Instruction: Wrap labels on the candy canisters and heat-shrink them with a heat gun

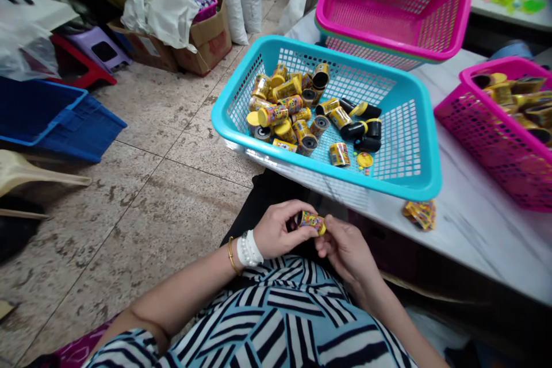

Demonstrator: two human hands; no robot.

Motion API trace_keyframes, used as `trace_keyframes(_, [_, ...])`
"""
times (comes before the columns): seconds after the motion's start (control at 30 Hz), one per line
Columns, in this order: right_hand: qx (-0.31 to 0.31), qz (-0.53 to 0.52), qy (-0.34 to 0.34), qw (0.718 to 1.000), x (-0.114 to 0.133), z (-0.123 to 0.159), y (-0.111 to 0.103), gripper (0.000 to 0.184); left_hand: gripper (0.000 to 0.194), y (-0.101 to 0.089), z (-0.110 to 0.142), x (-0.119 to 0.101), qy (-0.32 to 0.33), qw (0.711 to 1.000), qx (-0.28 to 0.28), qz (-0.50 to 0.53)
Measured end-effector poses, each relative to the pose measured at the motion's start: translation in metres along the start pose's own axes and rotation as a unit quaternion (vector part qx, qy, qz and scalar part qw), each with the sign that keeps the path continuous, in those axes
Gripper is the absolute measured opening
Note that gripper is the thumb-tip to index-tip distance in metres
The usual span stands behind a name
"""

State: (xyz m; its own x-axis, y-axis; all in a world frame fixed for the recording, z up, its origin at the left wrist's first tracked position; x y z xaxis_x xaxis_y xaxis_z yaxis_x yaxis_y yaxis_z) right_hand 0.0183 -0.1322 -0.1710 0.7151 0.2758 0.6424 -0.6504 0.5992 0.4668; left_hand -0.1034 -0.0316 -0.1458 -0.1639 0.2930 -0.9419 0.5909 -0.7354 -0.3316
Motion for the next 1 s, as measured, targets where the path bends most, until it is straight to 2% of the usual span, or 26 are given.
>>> trace_keyframes(0.07, [0.005,0.058,-0.011,0.998,0.0,-0.001,-0.002,0.049,0.028,0.002,-0.001,0.009,-0.061,0.996,0.012,0.065])
trace_keyframes(0.1, [0.003,0.095,-0.043,0.995,0.002,0.0,-0.003,0.047,0.031,0.003,-0.001,0.013,-0.096,0.99,0.01,0.1])
trace_keyframes(0.2, [0.001,0.185,-0.2,0.962,0.012,0.008,-0.005,0.035,0.039,0.005,0.001,0.019,-0.167,0.971,-0.006,0.174])
trace_keyframes(0.27, [0.01,0.227,-0.276,0.934,0.015,0.016,-0.004,0.042,0.04,0.009,0.004,0.017,-0.175,0.964,0.009,0.2])
trace_keyframes(0.33, [0.01,0.246,-0.3,0.922,0.017,0.022,-0.002,0.038,0.038,0.012,0.006,0.01,-0.155,0.966,0.023,0.205])
trace_keyframes(0.4, [-0.007,0.22,-0.276,0.936,0.02,0.025,-0.001,0.029,0.033,0.009,0.006,-0.001,-0.103,0.981,0.011,0.162])
trace_keyframes(0.47, [-0.015,0.164,-0.216,0.962,0.023,0.026,-0.001,0.023,0.029,0.003,0.003,-0.012,-0.027,0.996,-0.011,0.09])
trace_keyframes(0.57, [-0.001,0.099,-0.128,0.987,0.025,0.024,0.002,0.022,0.027,-0.007,-0.004,-0.025,0.079,0.997,-0.018,-0.001])
trace_keyframes(0.63, [0.018,0.08,-0.094,0.992,0.024,0.021,0.003,0.024,0.025,-0.01,-0.006,-0.028,0.12,0.992,-0.007,-0.039])
trace_keyframes(0.7, [0.035,0.069,-0.075,0.994,0.022,0.018,0.004,0.027,0.028,-0.012,-0.007,-0.025,0.119,0.991,0.0,-0.056])
trace_keyframes(0.8, [0.041,0.067,-0.076,0.994,0.02,0.018,0.005,0.032,0.04,-0.014,-0.006,-0.022,0.059,0.998,-0.01,-0.027])
trace_keyframes(0.87, [0.054,0.078,-0.087,0.992,0.029,0.025,0.009,0.036,0.036,-0.019,-0.006,-0.033,0.043,0.999,-0.026,-0.02])
trace_keyframes(0.93, [0.081,0.094,-0.109,0.986,0.05,0.036,0.018,0.035,0.028,-0.027,-0.012,-0.059,0.083,0.995,-0.029,-0.035])
trace_keyframes(1.0, [0.104,0.118,-0.157,0.975,0.084,0.048,0.032,0.028,0.026,-0.037,-0.026,-0.094,0.144,0.989,-0.014,-0.041])
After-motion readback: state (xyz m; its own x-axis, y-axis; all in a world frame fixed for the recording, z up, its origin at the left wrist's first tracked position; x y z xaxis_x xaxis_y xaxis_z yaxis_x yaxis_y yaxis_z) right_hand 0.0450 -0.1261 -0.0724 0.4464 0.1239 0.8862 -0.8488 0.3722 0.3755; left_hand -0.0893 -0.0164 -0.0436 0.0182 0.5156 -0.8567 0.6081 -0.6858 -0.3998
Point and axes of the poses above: each hand's wrist, its own z-axis away from the middle knuckle, its own y-axis out of the palm, x = y × z, the point moved 4 cm from there along -z, towards the middle knuckle, and after that the axes turned 13 degrees about -z, right-handed, at the moved point
